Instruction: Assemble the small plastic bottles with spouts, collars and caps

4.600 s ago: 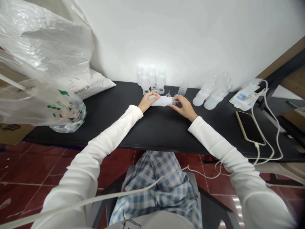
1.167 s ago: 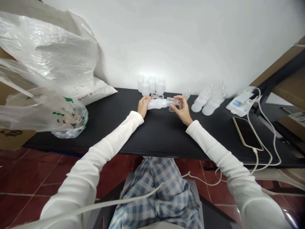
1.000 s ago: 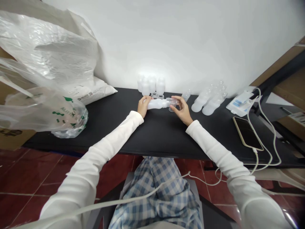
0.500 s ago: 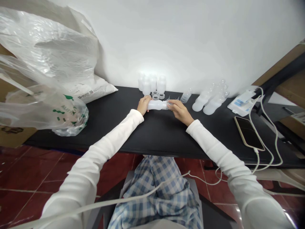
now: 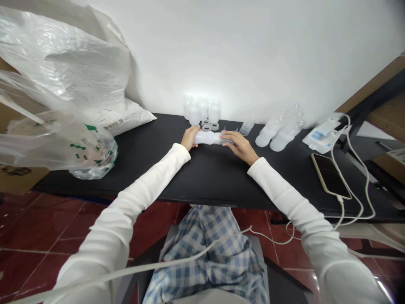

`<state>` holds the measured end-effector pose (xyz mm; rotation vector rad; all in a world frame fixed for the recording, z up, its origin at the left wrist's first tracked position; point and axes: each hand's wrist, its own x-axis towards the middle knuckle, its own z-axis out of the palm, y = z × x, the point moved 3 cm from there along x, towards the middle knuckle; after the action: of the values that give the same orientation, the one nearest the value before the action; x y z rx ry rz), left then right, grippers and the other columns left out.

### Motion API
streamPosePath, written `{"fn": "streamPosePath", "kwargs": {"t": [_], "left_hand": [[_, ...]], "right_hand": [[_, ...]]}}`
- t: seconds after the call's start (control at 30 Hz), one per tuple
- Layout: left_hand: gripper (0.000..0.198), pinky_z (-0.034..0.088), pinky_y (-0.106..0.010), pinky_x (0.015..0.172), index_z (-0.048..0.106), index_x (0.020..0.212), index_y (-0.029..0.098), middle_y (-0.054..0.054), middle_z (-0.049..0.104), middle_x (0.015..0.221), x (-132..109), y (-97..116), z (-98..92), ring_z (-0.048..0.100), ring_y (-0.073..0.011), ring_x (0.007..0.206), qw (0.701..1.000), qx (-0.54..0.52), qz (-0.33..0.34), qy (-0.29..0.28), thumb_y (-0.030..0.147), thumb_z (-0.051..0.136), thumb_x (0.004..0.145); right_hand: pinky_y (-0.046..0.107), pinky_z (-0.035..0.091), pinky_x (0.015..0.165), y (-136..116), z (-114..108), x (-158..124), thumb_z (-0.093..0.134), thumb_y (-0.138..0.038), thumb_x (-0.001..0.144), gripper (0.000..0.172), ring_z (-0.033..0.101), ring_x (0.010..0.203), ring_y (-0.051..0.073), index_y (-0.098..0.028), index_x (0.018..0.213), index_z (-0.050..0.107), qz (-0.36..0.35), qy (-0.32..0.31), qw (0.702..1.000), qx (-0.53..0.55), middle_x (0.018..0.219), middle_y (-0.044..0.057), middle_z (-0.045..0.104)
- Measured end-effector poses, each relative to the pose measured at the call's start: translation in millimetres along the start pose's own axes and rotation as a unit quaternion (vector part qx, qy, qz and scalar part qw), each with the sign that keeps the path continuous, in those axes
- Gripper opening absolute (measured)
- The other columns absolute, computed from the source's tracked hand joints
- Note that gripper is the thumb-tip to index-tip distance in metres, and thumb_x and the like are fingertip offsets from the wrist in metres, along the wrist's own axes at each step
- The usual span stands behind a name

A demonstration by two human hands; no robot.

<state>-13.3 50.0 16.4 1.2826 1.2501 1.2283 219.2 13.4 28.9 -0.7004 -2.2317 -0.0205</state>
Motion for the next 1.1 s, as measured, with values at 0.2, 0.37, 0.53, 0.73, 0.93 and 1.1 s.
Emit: {"fn": "streamPosePath", "kwargs": {"t": [0.2, 0.37, 0.53, 0.73, 0.93, 1.1], "left_hand": [[0.028, 0.022, -0.02, 0.03, 0.061, 0.078, 0.014, 0.003, 0.049, 0.042, 0, -1, 0.0, 0.043, -0.0095, 0.028, 1.0, -0.006, 0.008, 0.009, 0.036, 0.05, 0.092], [0.031, 0.021, -0.022, 0.03, 0.062, 0.074, 0.015, 0.002, 0.049, 0.041, 2, -3, 0.7, 0.042, -0.0108, 0.027, 1.0, -0.015, 0.02, 0.002, 0.039, 0.051, 0.09], [0.035, 0.021, -0.022, 0.031, 0.062, 0.075, 0.014, 0.001, 0.049, 0.04, 3, -5, 0.6, 0.041, -0.0107, 0.027, 1.0, -0.011, 0.027, -0.007, 0.044, 0.052, 0.09], [0.034, 0.021, -0.022, 0.031, 0.063, 0.076, 0.015, 0.001, 0.05, 0.041, 3, -6, 1.3, 0.043, -0.0109, 0.028, 0.999, -0.005, 0.033, -0.018, 0.043, 0.05, 0.09], [0.039, 0.023, -0.022, 0.033, 0.063, 0.074, 0.016, 0.001, 0.054, 0.051, -4, -2, 0.2, 0.043, -0.0091, 0.032, 0.996, 0.011, 0.086, 0.004, 0.048, 0.05, 0.092], [0.046, 0.041, -0.024, 0.046, 0.066, 0.081, 0.017, -0.005, 0.067, 0.079, -16, 6, -5.3, 0.055, -0.011, 0.051, 0.974, 0.059, 0.213, 0.041, 0.058, 0.048, 0.094]], "right_hand": [[0.037, 0.06, 0.091, 2, 3, -2, 0.058, -0.043, 0.099, 0.043, 0.071, 0.096, 0.021, -0.023, 0.137, 0.057, 0.029, -0.011, 0.999, 0.02, 0.124, 0.011, 0.069], [0.04, 0.058, 0.095, 0, 4, -1, 0.053, -0.045, 0.1, 0.043, 0.069, 0.105, 0.024, -0.023, 0.137, 0.054, 0.039, -0.03, 0.999, -0.007, 0.122, 0.012, 0.068], [0.04, 0.058, 0.093, -1, 4, -1, 0.047, -0.047, 0.102, 0.043, 0.069, 0.108, 0.026, -0.022, 0.136, 0.05, 0.049, -0.049, 0.998, -0.013, 0.122, 0.013, 0.067], [0.042, 0.058, 0.09, 2, 7, -2, 0.039, -0.05, 0.103, 0.046, 0.071, 0.108, 0.029, -0.019, 0.136, 0.048, 0.066, -0.063, 0.996, -0.015, 0.125, 0.016, 0.068], [0.042, 0.059, 0.084, 4, 11, -5, 0.037, -0.056, 0.103, 0.049, 0.073, 0.1, 0.029, -0.018, 0.132, 0.049, 0.092, -0.048, 0.995, 0.004, 0.119, 0.017, 0.071], [0.04, 0.058, 0.082, 3, 15, -5, 0.032, -0.063, 0.102, 0.052, 0.071, 0.09, 0.025, -0.019, 0.122, 0.05, 0.14, 0.0, 0.987, 0.074, 0.112, 0.015, 0.07]]}}
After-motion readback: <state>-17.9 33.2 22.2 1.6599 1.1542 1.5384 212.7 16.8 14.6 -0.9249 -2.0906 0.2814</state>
